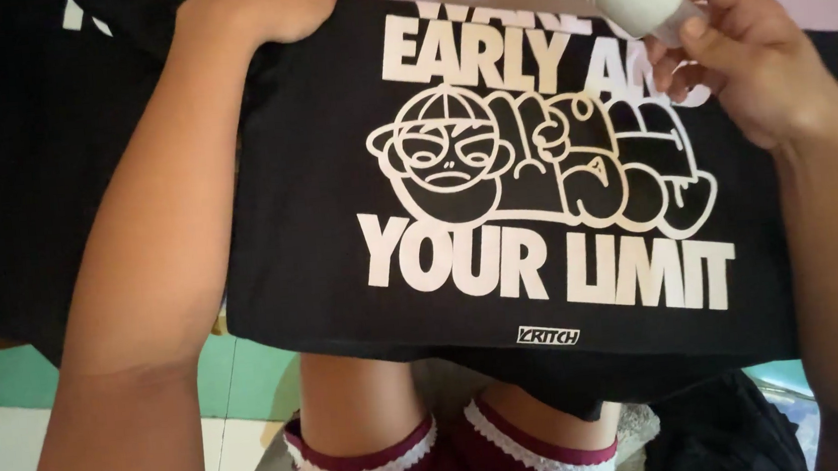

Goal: Using a lint roller to remove dust and fibers from a black t-shirt

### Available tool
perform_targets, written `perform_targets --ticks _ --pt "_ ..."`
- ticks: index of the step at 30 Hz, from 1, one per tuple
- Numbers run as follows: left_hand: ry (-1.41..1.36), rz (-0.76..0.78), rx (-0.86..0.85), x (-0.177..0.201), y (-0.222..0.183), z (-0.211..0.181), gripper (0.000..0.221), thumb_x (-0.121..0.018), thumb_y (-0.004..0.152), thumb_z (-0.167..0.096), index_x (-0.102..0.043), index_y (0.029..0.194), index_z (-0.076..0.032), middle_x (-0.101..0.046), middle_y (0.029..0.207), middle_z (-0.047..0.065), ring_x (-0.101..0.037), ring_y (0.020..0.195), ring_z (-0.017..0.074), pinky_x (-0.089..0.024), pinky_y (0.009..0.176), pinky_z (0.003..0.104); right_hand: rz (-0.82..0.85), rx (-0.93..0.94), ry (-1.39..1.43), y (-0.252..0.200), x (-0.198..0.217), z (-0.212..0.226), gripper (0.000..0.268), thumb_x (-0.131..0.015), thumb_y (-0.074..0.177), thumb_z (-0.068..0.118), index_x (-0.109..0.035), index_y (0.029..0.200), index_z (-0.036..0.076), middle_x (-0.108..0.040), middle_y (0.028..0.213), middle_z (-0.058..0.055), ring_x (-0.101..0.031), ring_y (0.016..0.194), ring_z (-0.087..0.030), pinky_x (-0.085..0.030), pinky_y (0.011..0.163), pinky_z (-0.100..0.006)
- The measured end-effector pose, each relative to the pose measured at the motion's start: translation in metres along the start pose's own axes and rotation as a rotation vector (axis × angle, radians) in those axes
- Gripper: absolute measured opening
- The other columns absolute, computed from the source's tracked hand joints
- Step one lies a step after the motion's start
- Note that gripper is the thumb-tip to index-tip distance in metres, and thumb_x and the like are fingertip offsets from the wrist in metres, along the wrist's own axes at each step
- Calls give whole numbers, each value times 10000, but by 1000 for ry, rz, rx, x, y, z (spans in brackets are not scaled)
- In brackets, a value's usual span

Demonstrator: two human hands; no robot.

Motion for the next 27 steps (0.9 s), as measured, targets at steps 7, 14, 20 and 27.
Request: perform_targets --ticks 7,14,20,27 --pt "99 26 -82 -20 33 18 607 -296 1105 -429 -656 1299 19 -627 1337 257 -591 1162 493 -445 970 529 426 52 -131 -15 -39 16 383 -514 1004 130 -542 1376 43 -673 973 -67 -694 832 -155 -641 711 -245" --pt "65 67 32 -10 14 10 580 -266 1094 -428 -579 1408 -55 -561 1426 206 -556 1222 464 -449 981 543 568 36 -154 -15 -38 10 402 -543 957 91 -592 1356 78 -683 1180 -49 -686 970 -160 -629 794 -258" --pt "71 43 -39 -9 14 6 608 -314 1131 -468 -622 1355 7 -586 1396 229 -544 1239 460 -419 1023 520 -11 105 -39 3 6 2 249 -526 1117 161 -463 1342 75 -587 1056 -81 -495 765 -125 -387 676 -234" --pt "157 63 -67 -15 25 10 659 -236 1119 -465 -607 1385 9 -587 1421 228 -542 1262 473 -421 1022 511 525 -126 -217 -15 -23 -2 389 -618 929 167 -620 1313 100 -660 1022 -33 -662 852 -162 -581 714 -289"
Point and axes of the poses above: each hand's wrist, its own y-axis towards the middle knuckle, its own x-axis out of the back of the hand, z = x × y, the point moved 6 cm from there along y, towards the middle knuckle
